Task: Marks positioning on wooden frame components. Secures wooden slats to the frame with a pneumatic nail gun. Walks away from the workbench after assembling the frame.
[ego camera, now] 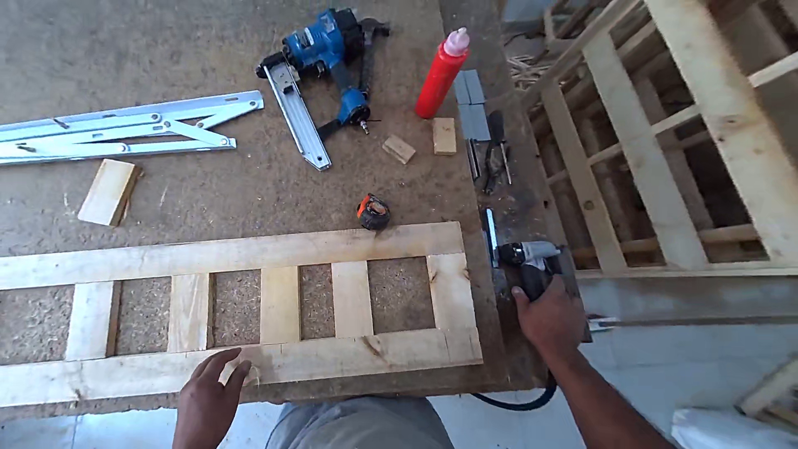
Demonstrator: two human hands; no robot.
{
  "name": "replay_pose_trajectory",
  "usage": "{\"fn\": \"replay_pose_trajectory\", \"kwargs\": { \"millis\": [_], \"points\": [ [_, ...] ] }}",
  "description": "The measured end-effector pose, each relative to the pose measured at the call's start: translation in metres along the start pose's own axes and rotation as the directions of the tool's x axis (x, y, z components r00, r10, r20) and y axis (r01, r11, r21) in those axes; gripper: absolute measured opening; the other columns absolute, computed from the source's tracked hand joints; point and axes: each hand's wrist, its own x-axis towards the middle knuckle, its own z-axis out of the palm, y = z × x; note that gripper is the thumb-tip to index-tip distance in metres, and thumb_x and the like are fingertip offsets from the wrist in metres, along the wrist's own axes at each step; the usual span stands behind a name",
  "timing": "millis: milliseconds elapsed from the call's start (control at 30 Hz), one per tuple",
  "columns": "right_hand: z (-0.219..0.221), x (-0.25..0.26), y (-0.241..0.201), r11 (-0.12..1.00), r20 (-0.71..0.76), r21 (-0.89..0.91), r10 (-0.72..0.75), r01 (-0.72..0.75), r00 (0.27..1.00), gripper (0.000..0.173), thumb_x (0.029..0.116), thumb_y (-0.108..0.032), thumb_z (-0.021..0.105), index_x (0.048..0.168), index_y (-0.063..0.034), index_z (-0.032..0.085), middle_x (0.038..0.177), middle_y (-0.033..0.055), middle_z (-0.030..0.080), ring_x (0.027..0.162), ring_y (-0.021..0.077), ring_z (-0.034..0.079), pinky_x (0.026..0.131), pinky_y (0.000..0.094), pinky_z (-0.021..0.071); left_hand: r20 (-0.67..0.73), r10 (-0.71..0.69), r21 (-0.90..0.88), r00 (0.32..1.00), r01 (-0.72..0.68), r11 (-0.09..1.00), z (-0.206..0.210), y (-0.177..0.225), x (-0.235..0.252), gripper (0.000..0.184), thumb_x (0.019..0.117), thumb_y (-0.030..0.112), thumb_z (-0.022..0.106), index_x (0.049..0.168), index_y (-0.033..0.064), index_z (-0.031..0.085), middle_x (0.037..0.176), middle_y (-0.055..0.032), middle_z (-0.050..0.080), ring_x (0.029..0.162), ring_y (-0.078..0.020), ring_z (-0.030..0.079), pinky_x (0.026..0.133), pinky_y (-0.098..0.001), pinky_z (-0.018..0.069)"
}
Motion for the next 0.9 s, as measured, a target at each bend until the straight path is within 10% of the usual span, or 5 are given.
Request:
{"fn": "replay_pose_trajectory", "kwargs": {
  "millis": [233, 400, 533, 633, 900],
  "points": [
    [-0.002, 0.039, 0.0, 0.999, 0.263, 0.042, 0.002, -0.014, 0.965, 0.092, 0.0964, -0.05, 0.068, 0.158, -0.0027, 0.019, 0.109, 0.0322, 0.067, 0.098, 0.0516, 0.069, 0.082, 0.0688, 0.0545, -0.063, 0.054, -0.029, 0.997, -0.056, 0.998, 0.011, 0.013, 0.012, 0.03, 0.0983, 0.03, 0.066, 0.118, 0.0094, 0.074, 0.123, -0.0136, 0.071, 0.116, -0.0305, 0.067, 0.098, -0.0523, 0.0544],
    [-0.087, 0.023, -0.006, 0.942, 0.387, 0.326, -0.056, -0.079, 0.92, 0.058, 0.0906, -0.023, 0.078, 0.138, -0.0018, 0.052, 0.101, 0.0243, 0.067, 0.09, 0.0403, 0.067, 0.079, 0.0634, 0.0537, -0.057, 0.163, -0.068, 0.985, -0.167, 0.984, -0.006, 0.018, 0.047, 0.028, 0.0987, 0.023, 0.066, 0.119, 0.0041, 0.072, 0.127, -0.0177, 0.069, 0.122, -0.0355, 0.063, 0.103, -0.057, 0.0506],
    [-0.196, -0.042, -0.033, 0.435, 0.413, 0.871, -0.4, -0.227, 0.818, 0.032, 0.0817, -0.016, 0.071, 0.111, -0.0079, 0.064, 0.082, 0.0065, 0.069, 0.07, 0.0191, 0.069, 0.07, 0.0394, 0.0621, -0.132, 0.327, -0.096, 0.936, -0.341, 0.935, 0.006, 0.02, 0.085, 0.035, 0.0984, 0.026, 0.064, 0.118, -0.0028, 0.07, 0.135, -0.0263, 0.062, 0.132, -0.0465, 0.054, 0.11, -0.0637, 0.0418],
    [-0.228, -0.055, -0.073, 0.15, 0.348, 0.919, -0.743, -0.365, 0.571, 0.044, 0.0914, -0.019, 0.068, 0.135, -0.0116, 0.063, 0.08, 0.0002, 0.068, 0.07, 0.0135, 0.068, 0.075, 0.0381, 0.0624, -0.16, 0.385, -0.073, 0.909, -0.4, 0.914, 0.036, 0.029, 0.109, 0.049, 0.0989, 0.037, 0.06, 0.131, -0.0001, 0.065, 0.152, -0.0286, 0.047, 0.146, -0.0521, 0.035, 0.117, -0.0684, 0.0296],
    [-0.248, -0.066, -0.222, 0.743, 0.594, 0.628, -0.649, 0.23, 0.476, 0.037, 0.0896, -0.038, 0.073, 0.119, -0.0157, 0.068, 0.085, -0.0015, 0.068, 0.071, 0.0084, 0.066, 0.065, 0.0311, 0.0588, -0.18, 0.321, 0.186, 0.93, -0.289, 0.939, 0.094, 0.038, 0.118, 0.083, 0.0996, 0.069, 0.032, 0.153, 0.0078, 0.048, 0.165, -0.0238, 0.031, 0.154, -0.047, 0.024, 0.122, -0.067, 0.0225]
  ]
}}
